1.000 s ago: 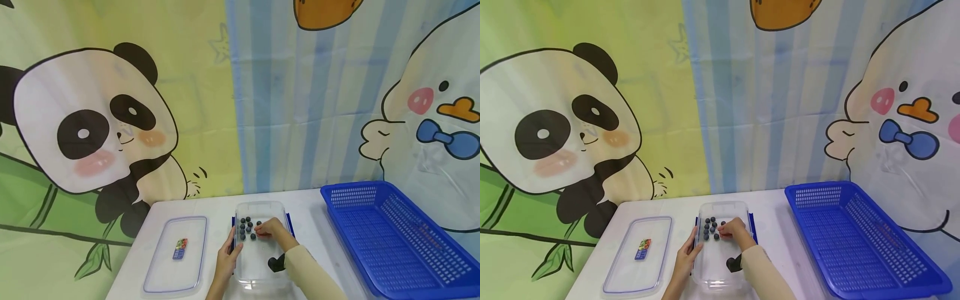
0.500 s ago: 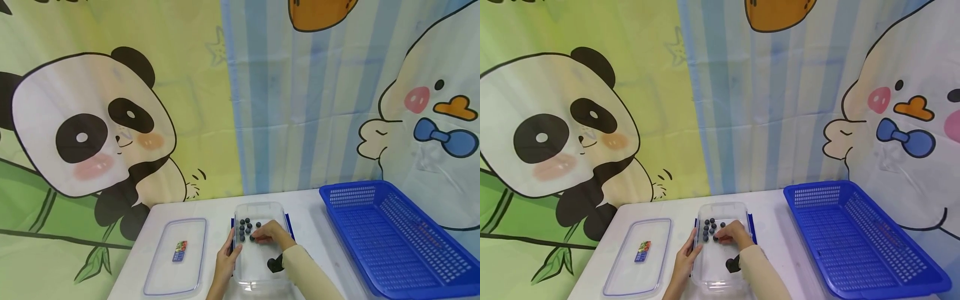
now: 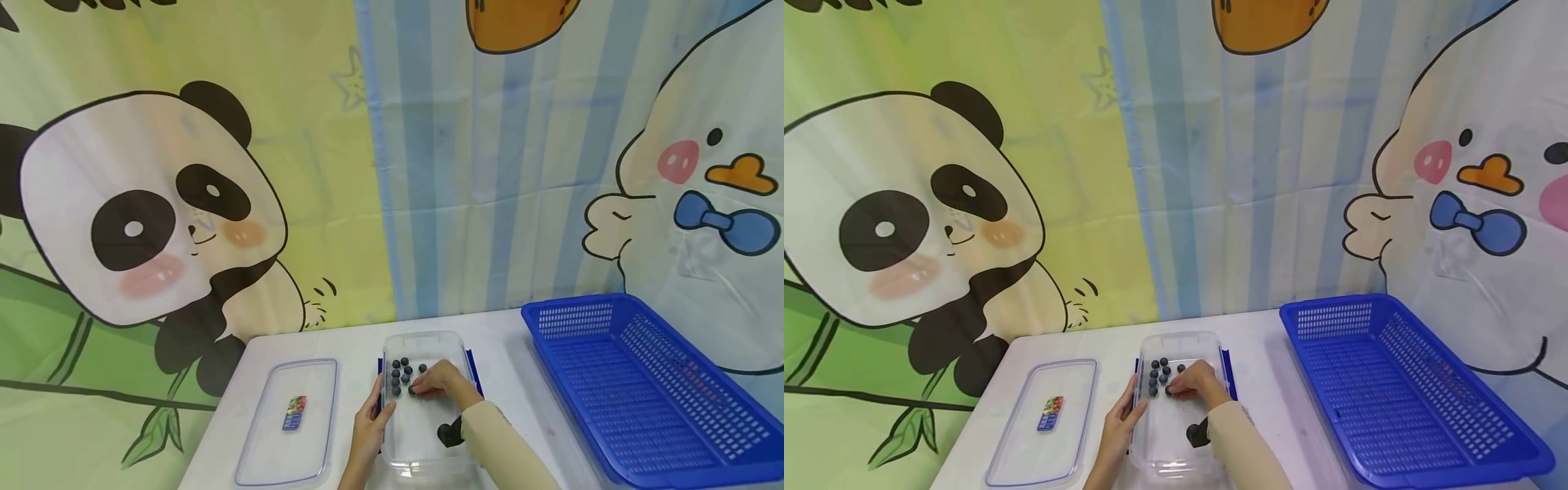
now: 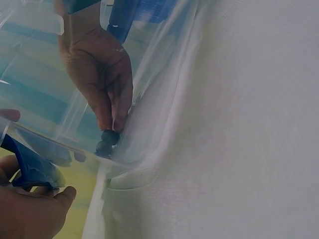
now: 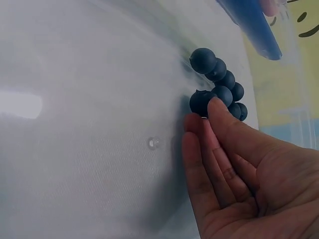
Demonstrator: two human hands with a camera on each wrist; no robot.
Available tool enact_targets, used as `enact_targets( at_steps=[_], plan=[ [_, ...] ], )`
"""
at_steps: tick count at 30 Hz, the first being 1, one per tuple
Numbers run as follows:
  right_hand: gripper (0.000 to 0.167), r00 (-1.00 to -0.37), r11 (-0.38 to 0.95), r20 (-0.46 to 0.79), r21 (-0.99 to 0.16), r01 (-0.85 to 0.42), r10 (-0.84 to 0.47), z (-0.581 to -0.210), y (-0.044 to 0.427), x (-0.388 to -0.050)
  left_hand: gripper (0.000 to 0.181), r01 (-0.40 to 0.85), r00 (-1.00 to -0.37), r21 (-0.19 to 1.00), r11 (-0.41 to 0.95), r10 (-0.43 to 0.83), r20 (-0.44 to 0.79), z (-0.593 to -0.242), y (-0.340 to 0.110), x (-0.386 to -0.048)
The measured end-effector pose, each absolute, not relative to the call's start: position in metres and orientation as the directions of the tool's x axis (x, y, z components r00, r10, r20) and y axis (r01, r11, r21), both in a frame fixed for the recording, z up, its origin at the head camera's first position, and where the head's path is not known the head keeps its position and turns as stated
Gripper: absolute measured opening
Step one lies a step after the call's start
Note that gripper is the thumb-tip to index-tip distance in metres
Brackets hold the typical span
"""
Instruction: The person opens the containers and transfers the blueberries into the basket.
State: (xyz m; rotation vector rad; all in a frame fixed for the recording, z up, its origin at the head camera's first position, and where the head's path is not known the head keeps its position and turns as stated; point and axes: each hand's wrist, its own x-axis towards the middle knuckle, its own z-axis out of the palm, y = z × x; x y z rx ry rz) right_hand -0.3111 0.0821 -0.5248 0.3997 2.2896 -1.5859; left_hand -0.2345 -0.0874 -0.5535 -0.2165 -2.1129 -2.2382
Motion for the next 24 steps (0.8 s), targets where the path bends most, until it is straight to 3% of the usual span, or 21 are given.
enact_targets(
  at_steps=[8,16,24],
  plan=[
    [0.011,-0.918,0.353,-0.396,-0.854,0.383,0.037,-0.525,0.082,-0.312,0.061,0.149,-0.987,0.988,-0.025,0.055,0.151,-0.553,-0.087,-0.234],
    [0.011,-0.952,0.442,-0.305,-0.853,0.276,0.006,-0.533,0.083,-0.315,0.060,0.124,-0.990,0.992,-0.034,0.057,0.126,-0.554,-0.087,-0.235],
    [0.012,-0.951,0.448,-0.306,-0.856,0.259,-0.035,-0.528,0.085,-0.311,0.060,0.113,-0.992,0.993,-0.036,0.049,0.115,-0.556,-0.086,-0.237]
  ],
)
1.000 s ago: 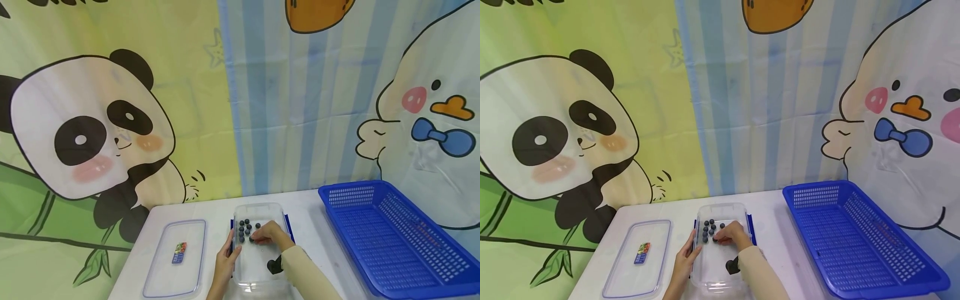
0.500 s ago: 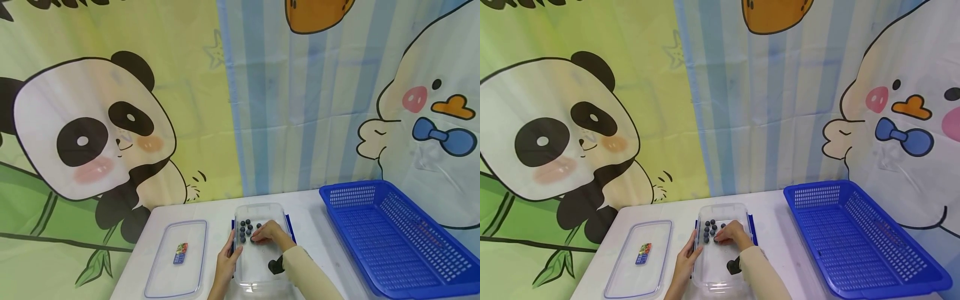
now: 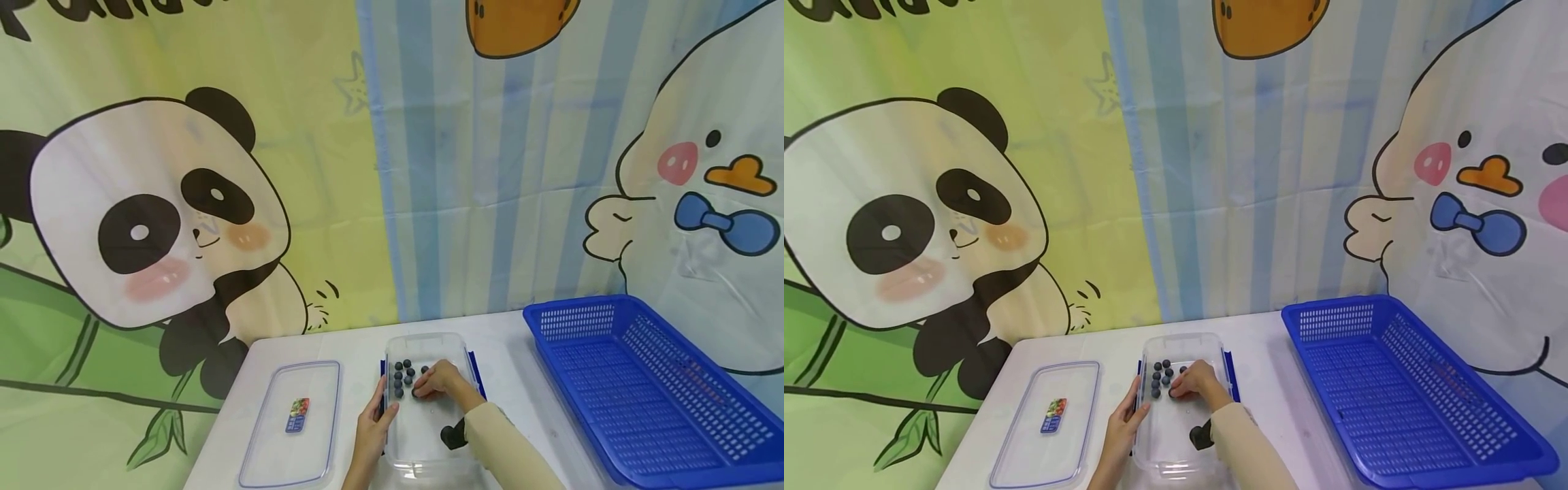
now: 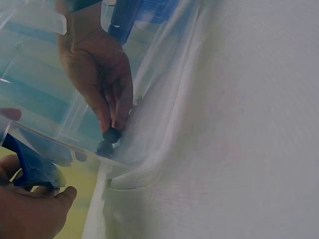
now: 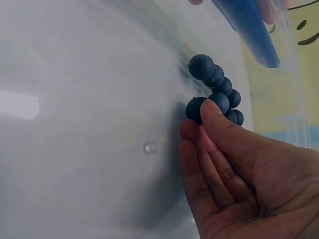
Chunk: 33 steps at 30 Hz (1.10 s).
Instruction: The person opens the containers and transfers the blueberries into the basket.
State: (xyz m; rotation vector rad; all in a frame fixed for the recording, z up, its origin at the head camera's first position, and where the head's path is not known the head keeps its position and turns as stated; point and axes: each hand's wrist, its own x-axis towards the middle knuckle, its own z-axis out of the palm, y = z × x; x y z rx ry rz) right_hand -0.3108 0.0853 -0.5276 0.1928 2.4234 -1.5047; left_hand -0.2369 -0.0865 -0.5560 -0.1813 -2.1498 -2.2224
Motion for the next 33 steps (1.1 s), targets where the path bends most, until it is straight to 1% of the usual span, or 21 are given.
enact_targets(
  at_steps=[6,11,15,19,22,25,27,30,33],
  plan=[
    [0.013,-0.962,0.455,-0.268,-0.864,0.214,-0.056,-0.521,0.086,-0.312,0.059,0.153,-0.986,0.985,-0.082,0.052,0.158,-0.555,-0.086,-0.236],
    [0.012,-0.974,0.471,-0.206,-0.871,0.137,-0.096,-0.511,0.084,-0.312,0.061,0.142,-0.988,0.988,-0.056,0.048,0.145,-0.554,-0.087,-0.234],
    [0.010,-0.975,0.480,-0.143,-0.876,0.045,-0.170,-0.502,0.084,-0.310,0.060,0.144,-0.987,0.987,-0.067,0.064,0.148,-0.553,-0.087,-0.234],
    [0.015,-0.960,0.450,-0.103,-0.893,-0.025,-0.259,-0.487,0.095,-0.309,0.060,0.139,-0.987,0.988,-0.069,0.071,0.144,-0.554,-0.087,-0.234],
    [0.021,-0.950,0.368,-0.072,-0.929,-0.047,-0.305,-0.470,0.117,-0.308,0.061,0.130,-0.989,0.990,-0.058,0.068,0.134,-0.555,-0.086,-0.235],
    [0.026,-0.952,0.281,-0.039,-0.958,-0.050,-0.304,-0.453,0.151,-0.304,0.062,0.105,-0.992,0.994,-0.042,0.067,0.108,-0.557,-0.084,-0.234],
    [0.030,-0.960,0.253,-0.018,-0.966,-0.056,-0.280,-0.442,0.178,-0.299,0.062,0.100,-0.993,0.994,-0.034,0.058,0.101,-0.556,-0.084,-0.233],
    [0.034,-0.977,0.250,-0.002,-0.967,-0.053,-0.214,-0.429,0.218,-0.293,0.060,0.105,-0.993,0.994,-0.030,0.042,0.106,-0.555,-0.085,-0.233],
    [0.040,-0.988,0.242,-0.026,-0.970,-0.012,-0.152,-0.421,0.256,-0.288,0.058,0.124,-0.992,0.991,-0.039,0.032,0.126,-0.554,-0.086,-0.235]
  ],
)
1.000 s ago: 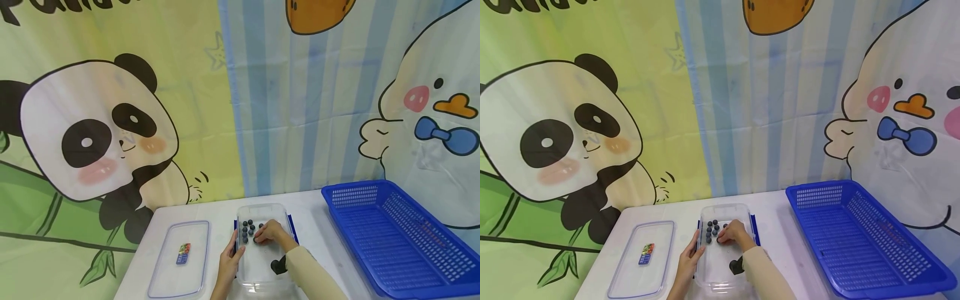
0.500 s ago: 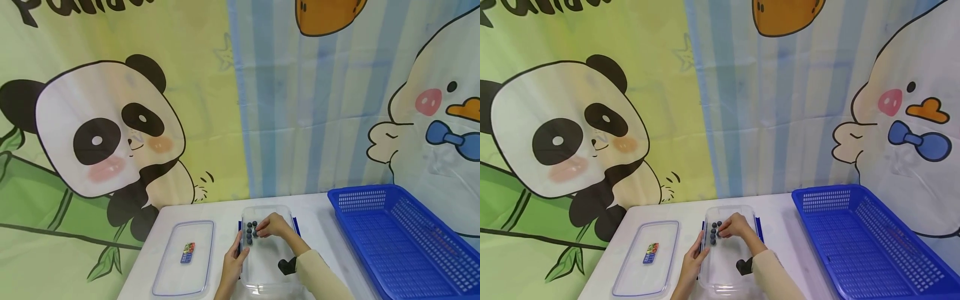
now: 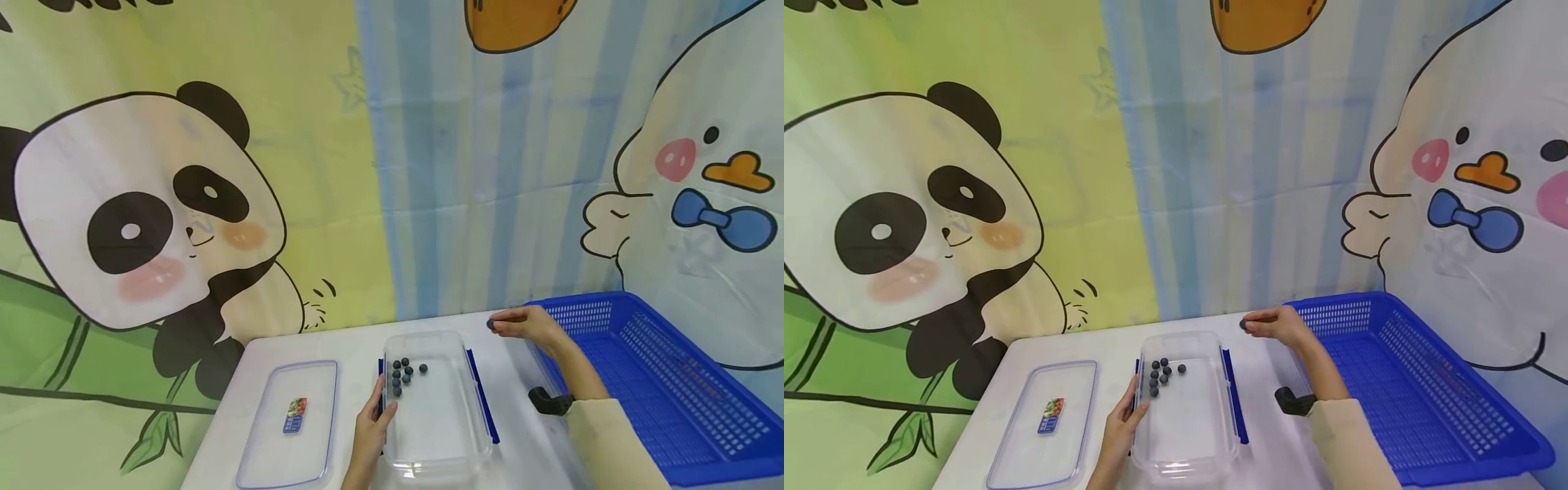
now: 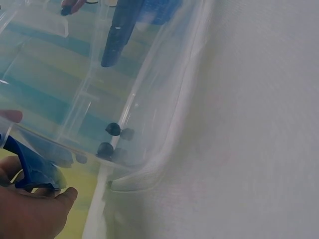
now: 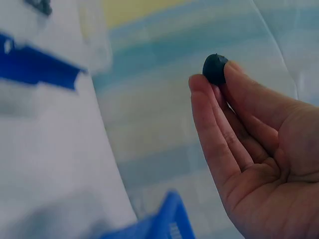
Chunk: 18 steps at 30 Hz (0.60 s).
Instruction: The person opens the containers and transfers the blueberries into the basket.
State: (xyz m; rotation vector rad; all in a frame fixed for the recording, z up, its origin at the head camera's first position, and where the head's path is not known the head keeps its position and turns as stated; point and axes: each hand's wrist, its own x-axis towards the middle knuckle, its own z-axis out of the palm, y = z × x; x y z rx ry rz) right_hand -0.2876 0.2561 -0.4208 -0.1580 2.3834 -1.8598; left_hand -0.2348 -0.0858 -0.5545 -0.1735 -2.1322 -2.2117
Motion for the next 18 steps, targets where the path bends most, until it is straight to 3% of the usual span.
enact_targets(
  at_steps=[7,13,18],
  plan=[
    [0.048,-0.984,0.307,-0.091,-0.951,0.040,-0.152,-0.422,0.333,-0.273,0.058,0.123,-0.992,0.992,-0.035,0.038,0.124,-0.555,-0.087,-0.236],
    [0.038,-0.981,0.451,-0.144,-0.889,0.072,-0.127,-0.443,0.376,-0.264,0.058,0.127,-0.991,0.990,-0.061,0.038,0.129,-0.555,-0.085,-0.234],
    [0.026,-0.963,0.487,-0.250,-0.856,0.174,-0.095,-0.471,0.393,-0.267,0.056,0.178,-0.983,0.981,-0.083,0.027,0.181,-0.555,-0.086,-0.235]
  ],
)
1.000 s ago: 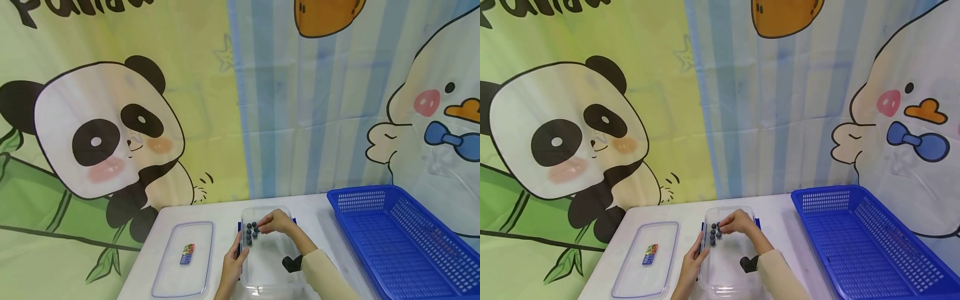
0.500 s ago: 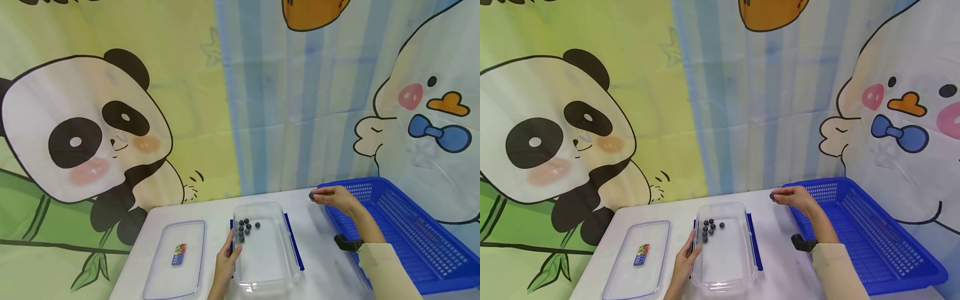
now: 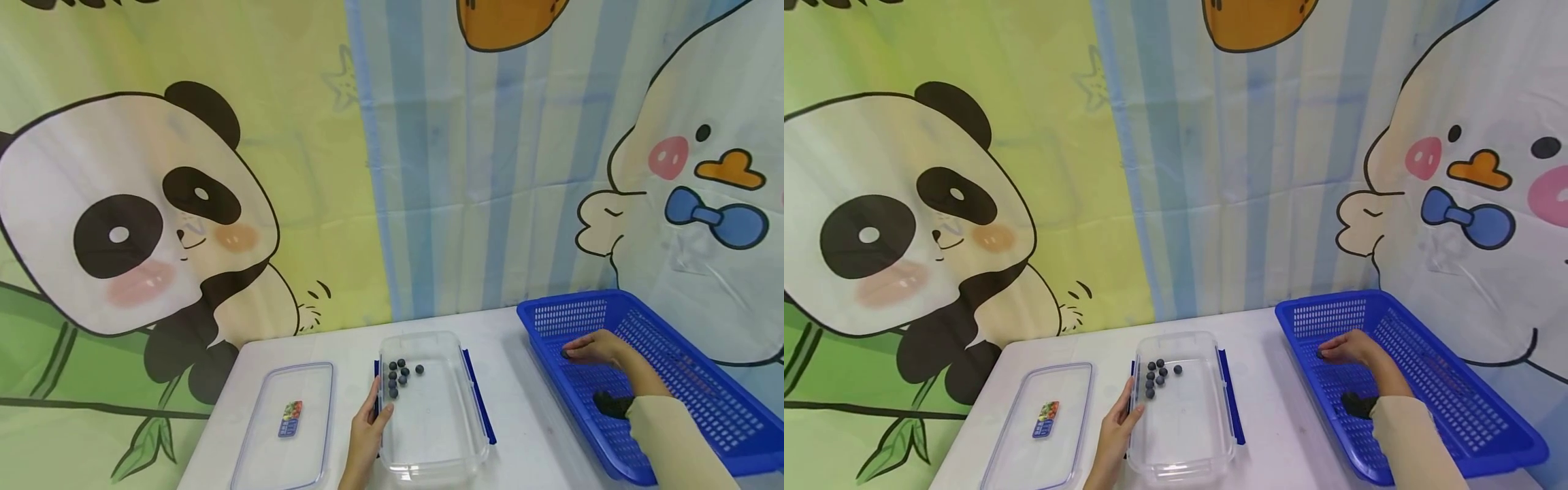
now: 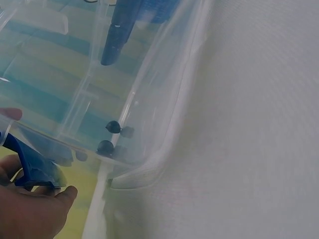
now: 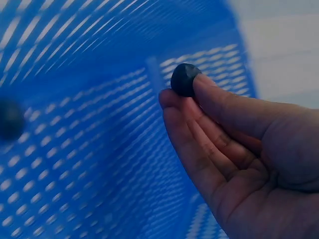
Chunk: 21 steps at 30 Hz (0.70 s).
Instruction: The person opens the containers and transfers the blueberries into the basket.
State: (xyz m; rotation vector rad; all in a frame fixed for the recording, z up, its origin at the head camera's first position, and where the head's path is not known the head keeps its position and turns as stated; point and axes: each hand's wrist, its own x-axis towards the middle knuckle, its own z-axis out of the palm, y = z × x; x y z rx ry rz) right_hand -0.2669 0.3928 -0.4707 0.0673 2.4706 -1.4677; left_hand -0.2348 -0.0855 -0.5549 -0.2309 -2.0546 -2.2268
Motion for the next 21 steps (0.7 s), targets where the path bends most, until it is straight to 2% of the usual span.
enact_targets(
  at_steps=[3,9,21],
  plan=[
    [0.022,-0.953,0.522,-0.300,-0.821,0.230,-0.052,-0.484,0.398,-0.268,0.057,0.182,-0.982,0.980,-0.083,0.029,0.185,-0.556,-0.086,-0.234],
    [0.021,-0.942,0.506,-0.337,-0.810,0.295,0.010,-0.501,0.402,-0.266,0.057,0.144,-0.989,0.985,-0.092,0.024,0.146,-0.558,-0.086,-0.234],
    [0.023,-0.937,0.517,-0.339,-0.788,0.333,0.087,-0.502,0.402,-0.266,0.057,0.127,-0.991,0.987,-0.095,0.036,0.131,-0.556,-0.086,-0.234]
  ],
)
